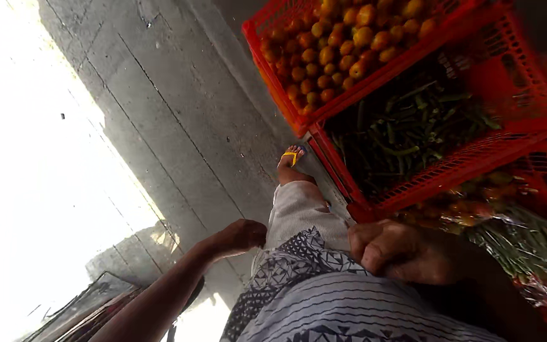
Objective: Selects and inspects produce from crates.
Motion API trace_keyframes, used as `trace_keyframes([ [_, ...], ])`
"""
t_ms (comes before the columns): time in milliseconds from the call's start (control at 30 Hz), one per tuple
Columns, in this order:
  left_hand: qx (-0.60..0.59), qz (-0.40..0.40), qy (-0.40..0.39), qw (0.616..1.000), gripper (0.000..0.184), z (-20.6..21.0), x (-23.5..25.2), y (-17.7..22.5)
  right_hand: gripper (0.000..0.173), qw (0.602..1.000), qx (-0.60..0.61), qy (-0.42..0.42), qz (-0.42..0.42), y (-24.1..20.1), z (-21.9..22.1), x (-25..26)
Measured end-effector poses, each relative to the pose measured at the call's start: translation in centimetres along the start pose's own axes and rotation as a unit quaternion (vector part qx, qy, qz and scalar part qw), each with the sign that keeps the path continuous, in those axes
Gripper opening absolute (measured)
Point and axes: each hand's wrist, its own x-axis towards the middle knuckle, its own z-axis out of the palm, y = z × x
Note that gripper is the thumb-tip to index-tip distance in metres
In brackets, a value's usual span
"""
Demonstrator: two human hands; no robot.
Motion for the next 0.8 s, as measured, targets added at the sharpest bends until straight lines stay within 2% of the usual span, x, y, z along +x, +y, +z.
trace_keyframes([
  [133,0.056,0.080,0.170,0.981,0.023,3.1,1.4,-0.1,0.021,0.999,0.006,0.020,0.027,0.2,0.1,-0.3],
  [200,0.046,0.120,0.206,0.970,0.024,3.4,1.7,-0.4,0.019,0.999,0.005,0.037,0.032,0.1,0.3,-0.3],
  [267,0.029,0.161,0.218,0.962,0.024,3.5,2.7,-0.4,0.019,0.998,-0.009,0.051,0.034,-0.1,0.5,-0.4],
  [400,-0.085,0.169,0.218,0.958,0.024,3.4,5.9,-0.1,0.019,0.996,-0.024,0.076,0.039,-0.1,0.4,-0.1],
  [467,-0.184,0.127,0.190,0.956,0.028,3.4,6.9,0.3,0.018,0.993,-0.028,0.095,0.060,0.2,0.5,0.2],
  [533,-0.265,0.040,0.148,0.952,0.040,3.2,6.8,0.7,0.017,0.990,-0.028,0.113,0.085,0.5,0.5,0.3],
  [567,-0.251,0.000,0.143,0.957,0.046,2.9,6.7,1.0,0.018,0.988,-0.030,0.119,0.095,0.7,0.4,0.4],
  [633,-0.138,-0.063,0.120,0.981,0.053,2.1,6.6,1.5,0.020,0.986,-0.036,0.121,0.110,1.1,0.2,0.6],
  [733,0.100,-0.060,0.048,0.992,0.046,0.6,7.8,-0.2,0.023,0.985,-0.048,0.115,0.116,1.5,-0.2,1.3],
  [800,0.180,-0.073,0.017,0.981,0.042,-0.6,8.9,0.5,0.022,0.986,-0.050,0.116,0.106,1.7,-0.5,1.8],
])
